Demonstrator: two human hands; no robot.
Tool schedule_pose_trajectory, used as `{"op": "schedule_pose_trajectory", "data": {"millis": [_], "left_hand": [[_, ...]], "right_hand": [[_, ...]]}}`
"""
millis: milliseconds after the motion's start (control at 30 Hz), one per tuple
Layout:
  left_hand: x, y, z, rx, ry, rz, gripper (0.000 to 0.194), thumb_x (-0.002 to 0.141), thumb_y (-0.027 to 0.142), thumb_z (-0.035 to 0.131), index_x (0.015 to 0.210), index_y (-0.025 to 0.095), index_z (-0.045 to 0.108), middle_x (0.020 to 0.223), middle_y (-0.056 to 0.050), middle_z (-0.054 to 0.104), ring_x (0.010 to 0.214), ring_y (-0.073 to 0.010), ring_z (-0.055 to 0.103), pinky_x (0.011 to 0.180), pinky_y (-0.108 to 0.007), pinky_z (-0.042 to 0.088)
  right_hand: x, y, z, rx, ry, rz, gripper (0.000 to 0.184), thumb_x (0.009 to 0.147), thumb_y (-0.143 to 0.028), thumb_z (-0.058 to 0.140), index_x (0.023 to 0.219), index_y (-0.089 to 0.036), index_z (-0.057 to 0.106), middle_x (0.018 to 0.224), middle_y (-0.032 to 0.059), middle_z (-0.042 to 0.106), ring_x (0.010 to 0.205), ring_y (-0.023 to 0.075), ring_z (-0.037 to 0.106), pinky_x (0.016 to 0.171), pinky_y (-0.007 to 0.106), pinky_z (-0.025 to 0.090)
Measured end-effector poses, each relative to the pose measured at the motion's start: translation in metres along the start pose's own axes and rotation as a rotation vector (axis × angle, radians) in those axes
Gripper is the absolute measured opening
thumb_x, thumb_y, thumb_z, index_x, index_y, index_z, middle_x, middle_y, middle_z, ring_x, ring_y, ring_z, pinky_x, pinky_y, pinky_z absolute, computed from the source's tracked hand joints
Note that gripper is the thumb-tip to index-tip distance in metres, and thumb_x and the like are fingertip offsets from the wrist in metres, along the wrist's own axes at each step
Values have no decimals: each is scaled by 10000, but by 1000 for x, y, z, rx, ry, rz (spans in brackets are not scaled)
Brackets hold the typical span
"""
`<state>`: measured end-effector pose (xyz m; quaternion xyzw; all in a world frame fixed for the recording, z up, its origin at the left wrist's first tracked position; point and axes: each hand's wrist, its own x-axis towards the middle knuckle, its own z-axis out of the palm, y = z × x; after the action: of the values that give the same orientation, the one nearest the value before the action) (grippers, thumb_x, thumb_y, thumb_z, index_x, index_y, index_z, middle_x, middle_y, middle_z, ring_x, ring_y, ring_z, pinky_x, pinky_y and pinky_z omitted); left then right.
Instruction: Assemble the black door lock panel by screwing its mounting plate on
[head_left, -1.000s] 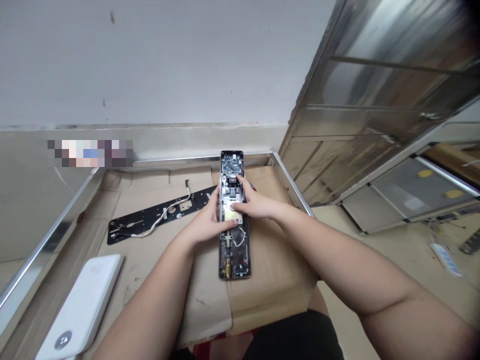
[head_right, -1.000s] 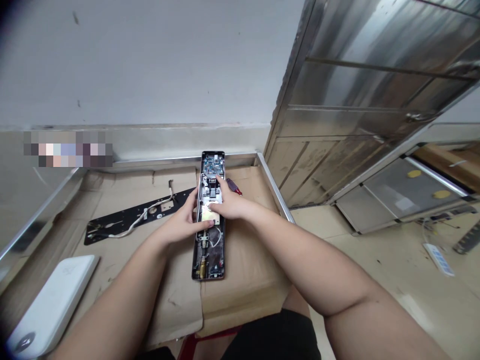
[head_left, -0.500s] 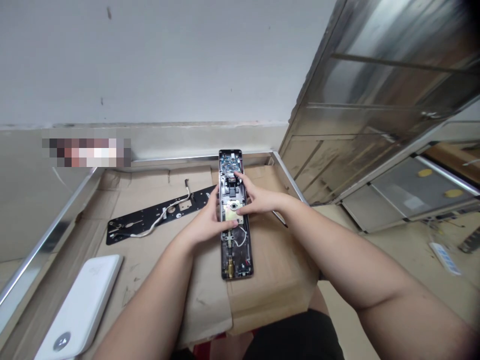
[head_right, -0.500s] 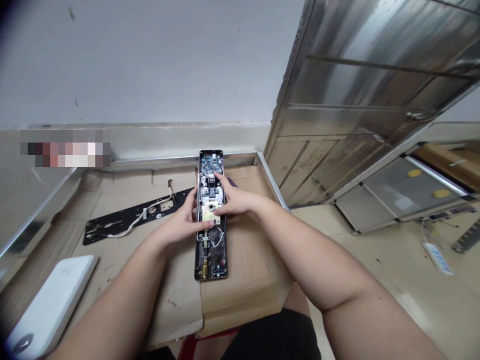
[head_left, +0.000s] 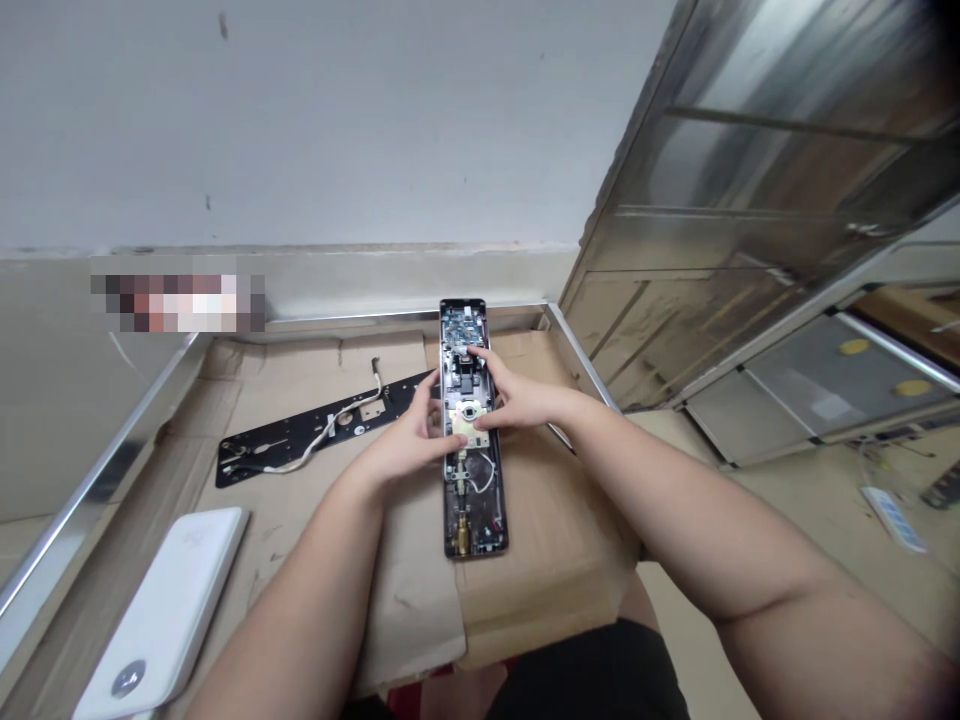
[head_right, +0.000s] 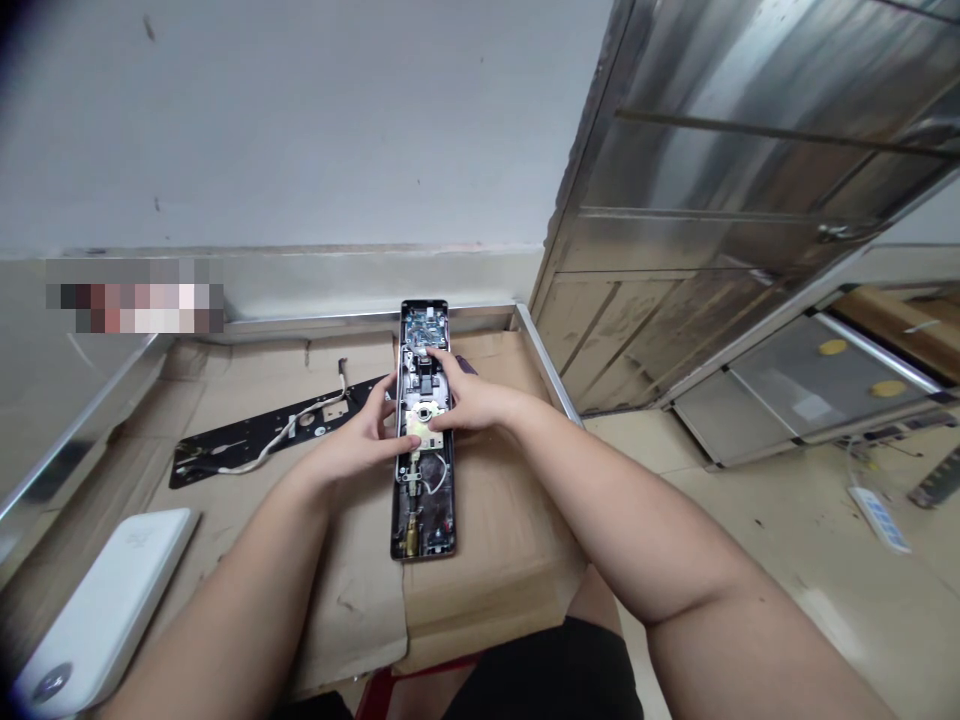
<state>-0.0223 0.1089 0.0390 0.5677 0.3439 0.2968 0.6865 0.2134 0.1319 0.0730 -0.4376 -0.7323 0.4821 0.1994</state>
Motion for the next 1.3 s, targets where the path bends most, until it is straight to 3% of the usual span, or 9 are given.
{"op": "schedule_pose_trajectory", "data": {"millis": [500, 700, 800, 900, 967, 1033, 1133, 1300], "left_hand": [[-3, 8, 4, 52, 2, -17, 1117, 810, 242, 759, 1595, 329, -30, 1482, -221, 429, 1098, -304, 677, 952, -543, 558], [-3, 9, -1, 84, 11, -29, 1113, 789, 307, 792, 1597, 341, 28, 1382, -190, 511, 1002, -272, 695, 864, -489, 585], [-2, 11, -15, 188, 130, -52, 989, 770, 390, 803, 1572, 310, 230, 1240, -133, 571, 833, -201, 687, 732, -386, 583], [-2, 13, -37, 402, 489, 73, 634, 840, 464, 700, 1399, 224, 520, 998, -58, 616, 761, -168, 626, 723, -338, 541], [-3, 11, -54, 616, 812, 84, 423, 899, 458, 588, 1235, 205, 634, 930, -67, 625, 842, -223, 622, 794, -389, 530], [-5, 8, -69, 907, 971, -21, 325, 867, 411, 600, 1114, 226, 700, 1054, -127, 648, 1051, -333, 593, 913, -514, 482], [-7, 0, -85, 1064, 934, -241, 326, 788, 381, 662, 1072, 234, 726, 1138, -198, 671, 1140, -453, 545, 924, -656, 400], [-4, -5, -92, 1051, 843, -349, 267, 795, 366, 653, 1033, 280, 739, 1024, -158, 729, 1019, -421, 629, 902, -641, 383]], "right_hand": [[-3, -10, 0, -41, -13, 23, 1150, 721, -198, 782, 1581, -228, 20, 1458, 188, 489, 1209, 294, 620, 1100, 531, 452], [-1, -3, -2, -7, 6, -28, 1190, 689, -234, 829, 1581, -241, 42, 1508, 193, 434, 1285, 301, 569, 1108, 524, 452], [-4, -6, -7, 57, -5, 8, 1271, 682, -329, 858, 1587, -258, -32, 1399, 187, 533, 1117, 290, 662, 997, 533, 533], [-7, -10, -13, 60, 3, 107, 1272, 735, -449, 827, 1585, -279, -105, 1006, 78, 681, 738, 234, 702, 758, 505, 602], [-7, -11, -17, -4, 55, 131, 1182, 794, -516, 763, 1591, -278, -77, 801, 9, 650, 617, 214, 662, 670, 473, 591], [-6, -10, -18, -90, 129, 122, 1066, 848, -539, 694, 1594, -278, -20, 702, -25, 607, 598, 209, 633, 669, 468, 574], [-2, -6, -18, -185, 193, 103, 969, 875, -506, 661, 1587, -275, 45, 686, -34, 591, 624, 204, 607, 712, 467, 553], [1, -4, -17, -206, 204, 88, 944, 868, -444, 667, 1580, -245, 80, 759, -13, 608, 702, 209, 622, 752, 430, 528]]}}
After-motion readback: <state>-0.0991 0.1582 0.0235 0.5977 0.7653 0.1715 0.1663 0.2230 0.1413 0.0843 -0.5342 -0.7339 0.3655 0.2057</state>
